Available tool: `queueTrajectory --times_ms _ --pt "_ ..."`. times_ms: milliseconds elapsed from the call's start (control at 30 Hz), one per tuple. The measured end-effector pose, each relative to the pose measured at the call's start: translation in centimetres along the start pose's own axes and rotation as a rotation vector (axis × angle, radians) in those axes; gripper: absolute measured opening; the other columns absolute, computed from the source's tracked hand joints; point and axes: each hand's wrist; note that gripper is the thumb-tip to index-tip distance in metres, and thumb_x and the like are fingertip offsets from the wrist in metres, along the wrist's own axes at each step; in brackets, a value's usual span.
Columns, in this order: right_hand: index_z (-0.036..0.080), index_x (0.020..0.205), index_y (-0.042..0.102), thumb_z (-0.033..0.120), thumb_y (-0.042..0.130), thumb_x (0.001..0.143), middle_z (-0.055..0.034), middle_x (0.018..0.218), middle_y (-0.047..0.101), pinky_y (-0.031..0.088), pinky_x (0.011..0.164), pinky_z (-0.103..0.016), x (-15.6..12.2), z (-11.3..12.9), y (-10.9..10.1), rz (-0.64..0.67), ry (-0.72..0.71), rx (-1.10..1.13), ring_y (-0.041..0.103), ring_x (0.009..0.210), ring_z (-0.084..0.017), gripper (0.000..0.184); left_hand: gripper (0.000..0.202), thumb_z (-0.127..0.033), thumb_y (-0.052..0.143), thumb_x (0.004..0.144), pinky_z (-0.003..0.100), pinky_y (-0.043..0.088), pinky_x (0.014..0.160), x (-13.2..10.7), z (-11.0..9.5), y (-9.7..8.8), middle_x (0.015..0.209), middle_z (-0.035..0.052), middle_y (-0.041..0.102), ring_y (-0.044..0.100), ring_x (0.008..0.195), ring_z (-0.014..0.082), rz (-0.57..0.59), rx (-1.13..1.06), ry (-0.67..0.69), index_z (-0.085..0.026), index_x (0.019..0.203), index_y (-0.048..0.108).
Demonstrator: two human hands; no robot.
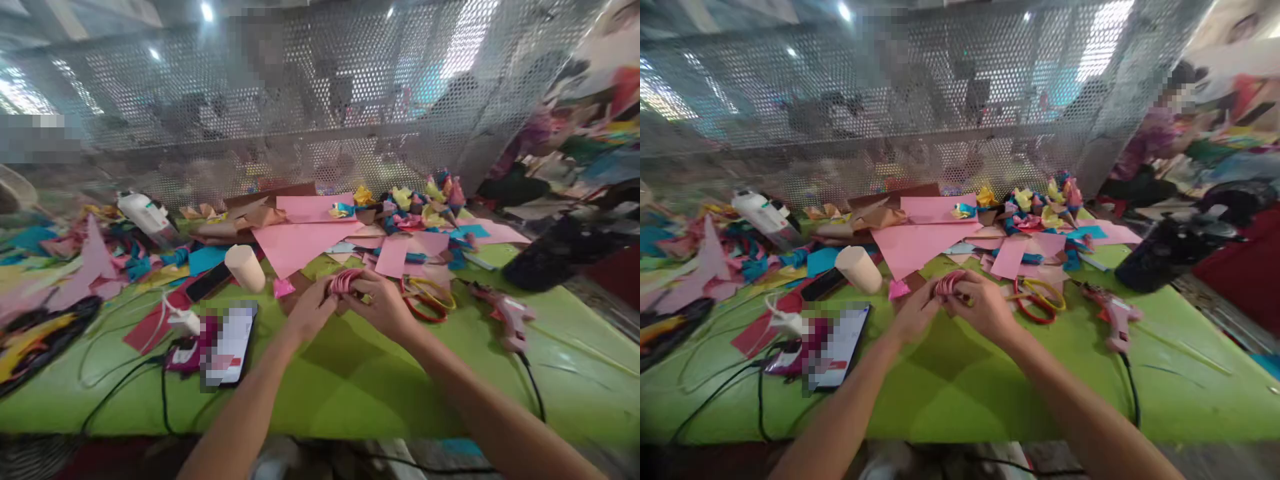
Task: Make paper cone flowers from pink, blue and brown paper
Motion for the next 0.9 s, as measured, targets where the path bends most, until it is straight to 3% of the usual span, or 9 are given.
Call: queueTrajectory --times_ms 167,367,900 --pt "0.019 0.07 0.067 0.014 0.059 0.087 -0.0072 0.085 0.069 0.055 0.065 -0.026 0.05 0.03 0.06 -0.01 -0.007 0.022 0.066 0.074 -0.017 0.02 0.034 -0.025 0.047 0.092 0.041 0.043 0.109 -0.1 -0.06 -0.03 0.13 0.0082 0.067 0.059 0.121 0.027 -0.019 0.002 -0.01 -0.021 0.124 0.059" --pt "0.019 0.07 0.066 0.014 0.059 0.088 -0.0073 0.084 0.068 0.052 0.06 -0.024 -0.09 -0.04 0.37 -0.027 0.015 0.036 0.064 0.069 -0.016 0.019 0.037 -0.024 0.045 0.092 0.041 0.043 0.109 -0.2 -0.27 -0.02 0.132 0.0099 0.066 0.06 0.121 0.0273 -0.023 -0.008 -0.021 -0.019 0.127 0.059" --pt "0.019 0.071 0.067 0.017 0.06 0.089 -0.008 0.088 0.069 0.054 0.063 -0.026 -0.12 -0.17 0.3 -0.022 0.001 0.043 0.066 0.074 -0.017 0.019 0.04 -0.028 0.044 0.093 0.041 0.04 0.112 -0.3 -0.44 -0.07 0.134 0.0086 0.064 0.057 0.125 0.0277 -0.011 -0.078 -0.034 -0.019 0.129 0.058"
Point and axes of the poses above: each hand's wrist, its own x-axis towards the middle knuckle, its own y-axis out of the palm, z = x × y
